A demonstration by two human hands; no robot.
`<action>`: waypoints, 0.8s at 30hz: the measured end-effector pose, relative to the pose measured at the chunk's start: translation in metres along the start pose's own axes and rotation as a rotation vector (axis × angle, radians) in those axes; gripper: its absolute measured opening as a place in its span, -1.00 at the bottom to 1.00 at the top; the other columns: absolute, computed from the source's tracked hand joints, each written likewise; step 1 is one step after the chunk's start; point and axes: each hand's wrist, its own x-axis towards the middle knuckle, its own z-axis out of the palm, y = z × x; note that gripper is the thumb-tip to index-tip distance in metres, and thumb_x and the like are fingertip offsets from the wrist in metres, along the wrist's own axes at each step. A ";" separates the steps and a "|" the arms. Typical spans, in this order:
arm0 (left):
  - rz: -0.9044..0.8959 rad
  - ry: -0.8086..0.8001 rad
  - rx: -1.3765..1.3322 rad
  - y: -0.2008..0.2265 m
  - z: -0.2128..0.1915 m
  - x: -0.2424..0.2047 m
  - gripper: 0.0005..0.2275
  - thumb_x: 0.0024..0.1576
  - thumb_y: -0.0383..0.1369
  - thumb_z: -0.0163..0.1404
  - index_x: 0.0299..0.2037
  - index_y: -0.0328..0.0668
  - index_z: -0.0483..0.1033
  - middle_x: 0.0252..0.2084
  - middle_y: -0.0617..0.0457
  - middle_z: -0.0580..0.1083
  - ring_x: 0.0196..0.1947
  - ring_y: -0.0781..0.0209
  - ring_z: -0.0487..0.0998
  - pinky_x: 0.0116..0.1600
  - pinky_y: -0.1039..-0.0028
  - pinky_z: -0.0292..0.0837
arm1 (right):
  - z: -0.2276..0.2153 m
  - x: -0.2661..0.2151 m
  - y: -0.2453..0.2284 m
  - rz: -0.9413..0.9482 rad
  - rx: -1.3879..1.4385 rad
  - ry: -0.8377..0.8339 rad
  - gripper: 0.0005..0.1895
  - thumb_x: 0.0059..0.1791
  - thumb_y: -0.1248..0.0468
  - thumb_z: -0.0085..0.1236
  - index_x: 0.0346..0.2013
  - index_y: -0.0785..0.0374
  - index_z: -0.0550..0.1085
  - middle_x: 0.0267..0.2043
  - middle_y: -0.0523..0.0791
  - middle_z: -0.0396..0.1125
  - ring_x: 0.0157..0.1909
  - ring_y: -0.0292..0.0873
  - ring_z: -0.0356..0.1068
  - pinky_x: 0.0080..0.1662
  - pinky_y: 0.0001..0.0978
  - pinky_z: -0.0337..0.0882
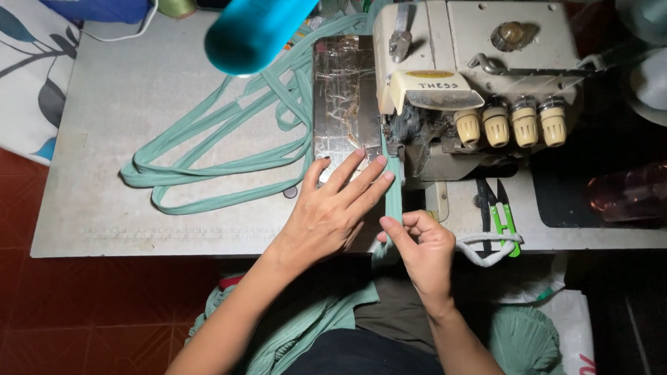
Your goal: Feeding and guiding fabric strips through an industrial overlock sewing machine to finish the edges.
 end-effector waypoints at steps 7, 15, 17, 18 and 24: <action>-0.018 0.071 -0.030 0.000 0.003 0.002 -0.58 0.17 -0.40 -0.26 0.27 -0.10 0.29 0.25 0.02 0.34 0.25 0.01 0.31 0.21 0.08 0.07 | 0.008 0.025 -0.003 -0.047 -0.014 0.023 -0.79 -0.07 0.22 0.26 -0.54 0.25 0.52 -0.66 -0.12 0.44 -0.56 -0.46 0.18 -0.45 -0.61 0.23; -0.045 -0.029 -0.103 0.009 -0.011 -0.004 -0.57 0.20 -0.24 -0.14 0.26 -0.19 0.25 0.33 -0.07 0.24 0.33 -0.09 0.23 0.26 -0.03 0.08 | 0.011 -0.001 0.012 0.000 0.064 -0.008 -0.90 -0.06 0.32 0.17 -0.32 0.31 0.52 -0.56 -0.09 0.48 -0.53 -0.34 0.44 -0.37 -0.57 0.44; -0.068 -0.117 -0.167 0.021 -0.017 -0.017 -0.47 0.20 -0.09 0.01 0.25 -0.27 0.23 0.37 -0.17 0.17 0.39 -0.18 0.16 0.30 -0.12 0.08 | 0.010 -0.025 0.026 0.028 0.118 -0.028 -0.86 -0.06 0.36 0.12 -0.24 0.36 0.50 -0.50 -0.08 0.47 -0.50 -0.29 0.48 -0.33 -0.57 0.49; -0.142 0.008 -0.309 0.030 -0.019 -0.026 -0.59 0.17 -0.34 -0.09 0.22 -0.30 0.27 0.31 -0.24 0.22 0.33 -0.27 0.24 0.26 -0.05 0.19 | 0.010 -0.039 0.034 0.065 0.117 -0.012 -0.82 -0.07 0.37 0.14 -0.20 0.36 0.48 -0.42 -0.08 0.50 -0.46 -0.30 0.48 -0.28 -0.57 0.48; -0.776 0.070 -0.906 0.093 -0.007 -0.083 -0.75 0.18 -0.47 -0.14 0.03 -0.30 0.46 0.03 -0.08 0.50 0.06 0.10 0.52 0.17 0.42 0.38 | 0.004 -0.109 0.055 0.282 0.093 0.032 -0.69 -0.11 0.35 0.16 -0.10 0.30 0.36 -0.26 0.00 0.57 -0.34 -0.21 0.62 -0.22 -0.52 0.55</action>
